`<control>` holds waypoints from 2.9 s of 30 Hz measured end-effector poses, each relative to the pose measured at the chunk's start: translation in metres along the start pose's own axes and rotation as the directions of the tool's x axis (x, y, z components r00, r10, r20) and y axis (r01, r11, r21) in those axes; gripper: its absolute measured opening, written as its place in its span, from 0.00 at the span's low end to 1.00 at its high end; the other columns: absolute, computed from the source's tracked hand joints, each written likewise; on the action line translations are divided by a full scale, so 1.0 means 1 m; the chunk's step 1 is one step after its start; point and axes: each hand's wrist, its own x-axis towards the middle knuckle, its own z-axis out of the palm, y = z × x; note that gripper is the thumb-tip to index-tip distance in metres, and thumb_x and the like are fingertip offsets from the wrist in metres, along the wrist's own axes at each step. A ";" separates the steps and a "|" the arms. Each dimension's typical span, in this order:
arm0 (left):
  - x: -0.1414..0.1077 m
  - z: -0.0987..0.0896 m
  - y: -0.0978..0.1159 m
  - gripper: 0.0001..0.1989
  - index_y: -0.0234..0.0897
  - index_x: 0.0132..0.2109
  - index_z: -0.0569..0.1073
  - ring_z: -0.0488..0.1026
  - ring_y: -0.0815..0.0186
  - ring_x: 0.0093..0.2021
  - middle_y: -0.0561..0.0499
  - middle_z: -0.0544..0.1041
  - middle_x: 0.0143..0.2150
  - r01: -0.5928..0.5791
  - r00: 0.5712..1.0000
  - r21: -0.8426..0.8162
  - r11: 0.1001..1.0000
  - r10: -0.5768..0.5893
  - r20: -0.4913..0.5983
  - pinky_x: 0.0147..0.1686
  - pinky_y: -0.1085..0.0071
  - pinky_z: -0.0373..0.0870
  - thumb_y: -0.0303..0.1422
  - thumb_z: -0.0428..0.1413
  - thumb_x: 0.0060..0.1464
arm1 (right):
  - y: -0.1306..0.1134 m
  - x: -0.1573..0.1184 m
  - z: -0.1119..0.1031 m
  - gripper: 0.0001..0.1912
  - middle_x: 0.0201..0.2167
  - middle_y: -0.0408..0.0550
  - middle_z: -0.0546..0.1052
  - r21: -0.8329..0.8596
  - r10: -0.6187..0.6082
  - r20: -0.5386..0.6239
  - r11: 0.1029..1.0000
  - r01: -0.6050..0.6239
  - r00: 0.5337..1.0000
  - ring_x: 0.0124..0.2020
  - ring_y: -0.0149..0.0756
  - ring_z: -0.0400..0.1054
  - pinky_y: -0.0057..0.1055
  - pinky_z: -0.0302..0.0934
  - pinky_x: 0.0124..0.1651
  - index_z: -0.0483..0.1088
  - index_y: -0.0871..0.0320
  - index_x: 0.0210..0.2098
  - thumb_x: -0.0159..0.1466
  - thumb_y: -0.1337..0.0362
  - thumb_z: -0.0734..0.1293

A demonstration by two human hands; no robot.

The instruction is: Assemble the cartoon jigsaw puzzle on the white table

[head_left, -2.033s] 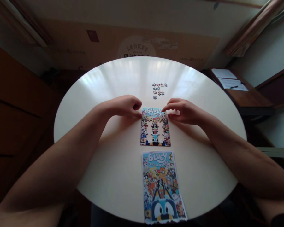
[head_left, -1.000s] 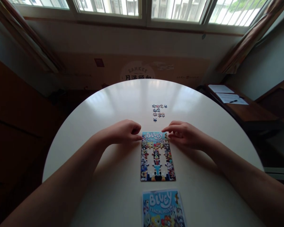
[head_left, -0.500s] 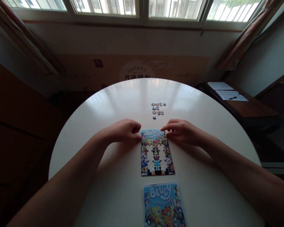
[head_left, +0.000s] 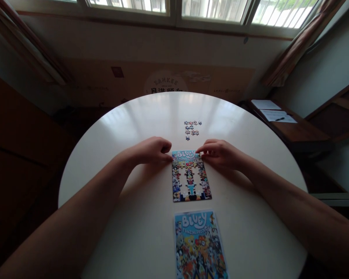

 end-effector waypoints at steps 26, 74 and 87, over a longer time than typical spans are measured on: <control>0.005 0.007 -0.008 0.18 0.38 0.24 0.59 0.52 0.71 0.24 0.57 0.57 0.21 -0.002 0.989 -0.060 0.998 -0.007 -0.148 0.26 0.69 0.49 0.40 0.58 0.51 | -0.072 -0.004 0.011 0.08 0.39 0.45 0.81 0.030 -0.385 0.259 0.920 0.391 0.886 0.46 0.37 0.73 0.38 0.64 0.53 0.77 0.54 0.36 0.68 0.62 0.66; 0.010 0.008 -0.016 0.17 0.39 0.24 0.59 0.55 0.68 0.25 0.56 0.61 0.23 -0.008 0.987 -0.063 0.998 -0.003 -0.160 0.27 0.68 0.50 0.41 0.57 0.51 | 0.021 0.025 0.023 0.18 0.52 0.52 0.78 -0.050 0.134 -0.242 0.987 -0.151 0.961 0.55 0.45 0.70 0.50 0.62 0.61 0.74 0.54 0.57 0.73 0.59 0.59; 0.013 0.007 -0.015 0.17 0.39 0.24 0.60 0.54 0.69 0.25 0.56 0.58 0.22 -0.041 0.988 -0.144 0.989 0.018 -0.154 0.28 0.68 0.50 0.41 0.59 0.48 | 0.018 0.053 0.025 0.15 0.39 0.51 0.77 -0.169 0.190 -0.246 0.957 -0.235 0.950 0.39 0.40 0.71 0.37 0.66 0.41 0.81 0.51 0.47 0.68 0.56 0.65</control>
